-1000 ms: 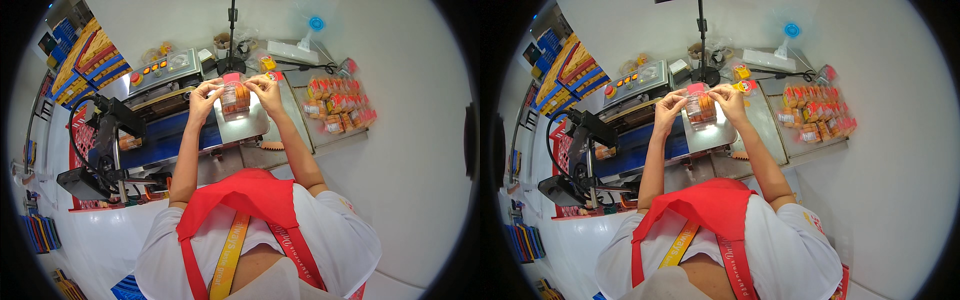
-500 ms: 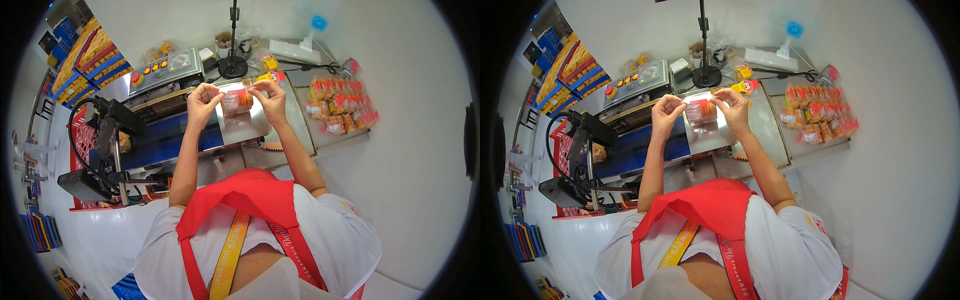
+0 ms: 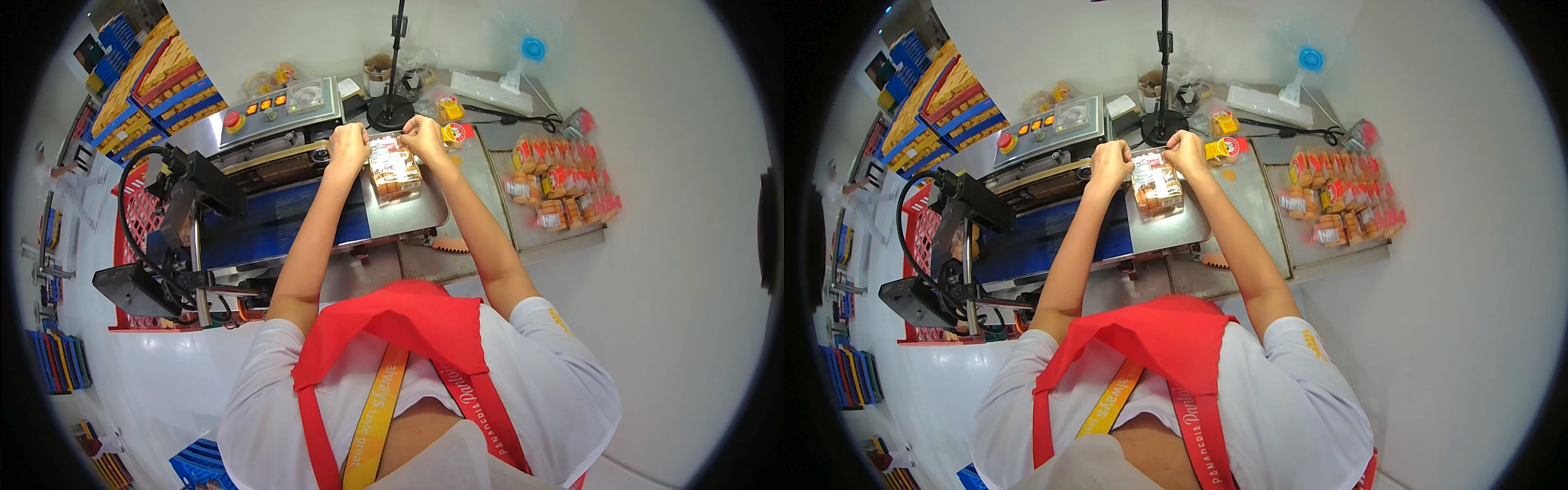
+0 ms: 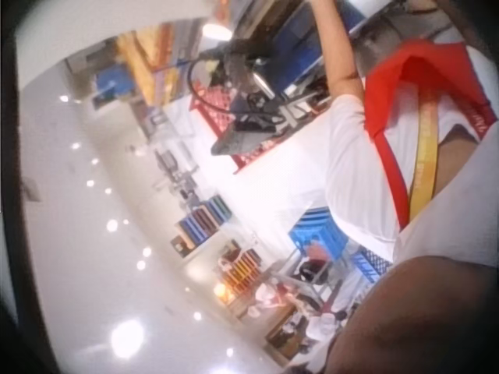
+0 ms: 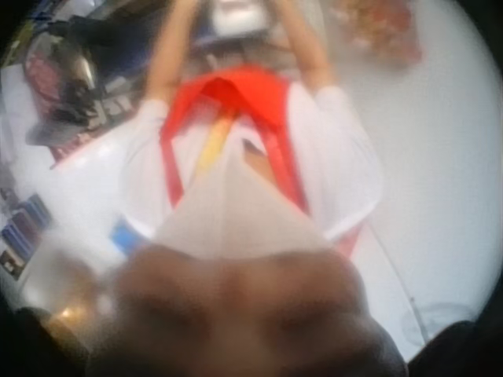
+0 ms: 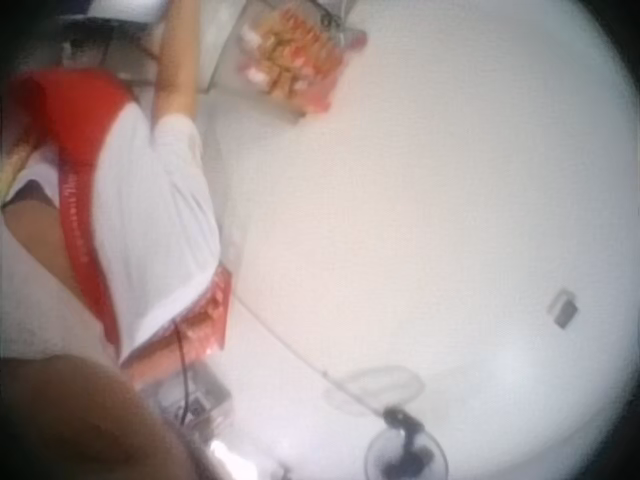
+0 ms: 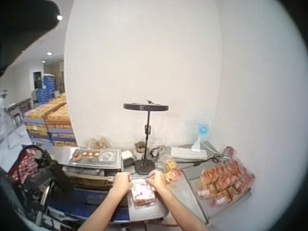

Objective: The person repeatedly picks up small bread rolls, places them into clear plastic bags, and seals the bags using a heat-sealing machine. The sealed packages are then placed on a nearby tray. The process is repeated continuously for multiple rolls.

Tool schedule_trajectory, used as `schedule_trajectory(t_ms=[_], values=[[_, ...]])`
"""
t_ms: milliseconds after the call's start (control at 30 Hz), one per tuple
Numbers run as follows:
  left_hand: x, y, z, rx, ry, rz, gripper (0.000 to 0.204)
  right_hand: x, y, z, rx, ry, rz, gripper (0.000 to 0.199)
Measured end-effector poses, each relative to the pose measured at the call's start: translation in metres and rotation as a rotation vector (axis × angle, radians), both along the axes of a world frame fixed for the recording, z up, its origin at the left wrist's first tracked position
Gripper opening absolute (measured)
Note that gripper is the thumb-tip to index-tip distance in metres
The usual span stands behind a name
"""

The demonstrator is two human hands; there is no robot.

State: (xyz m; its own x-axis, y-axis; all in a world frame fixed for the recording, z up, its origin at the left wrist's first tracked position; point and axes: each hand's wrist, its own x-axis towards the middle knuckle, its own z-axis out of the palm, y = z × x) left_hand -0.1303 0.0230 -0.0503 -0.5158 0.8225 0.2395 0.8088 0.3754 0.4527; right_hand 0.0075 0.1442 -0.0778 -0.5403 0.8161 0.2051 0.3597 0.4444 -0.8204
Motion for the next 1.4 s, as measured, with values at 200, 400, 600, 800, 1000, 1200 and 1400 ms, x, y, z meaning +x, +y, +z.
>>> schedule_trajectory(t_ms=[200, 400, 600, 800, 1000, 1200, 1400], values=[[0.0, 0.002, -0.006, 0.003, -0.03, 0.009, 0.015, -0.005, -0.012, 0.013, 0.587, -0.263, 0.109, 0.011], [0.002, -0.001, -0.007, -0.029, -0.004, -0.04, 0.023, -0.006, -0.02, 0.029, 0.652, -0.569, 0.347, 0.023], [0.002, -0.027, -0.007, 0.12, -0.07, -0.221, 0.023, 0.004, -0.056, 0.027, 0.552, -0.556, 0.341, 0.043], [0.029, -0.108, 0.01, 0.179, -0.547, -0.17, 0.054, -0.027, -0.08, 0.017, 0.487, -0.447, 0.338, 0.043], [0.004, -0.129, -0.011, 0.199, -0.624, -0.064, 0.059, -0.052, -0.109, 0.018, 0.485, -0.393, 0.337, 0.041], [-0.005, -0.135, -0.013, 0.206, -0.639, -0.024, 0.057, 0.018, -0.019, -0.013, 0.715, 0.08, 0.111, 0.024], [-0.016, -0.159, -0.019, 0.232, -0.701, 0.008, 0.057, 0.228, 0.062, -0.071, 0.674, -0.91, -0.232, 0.015]])
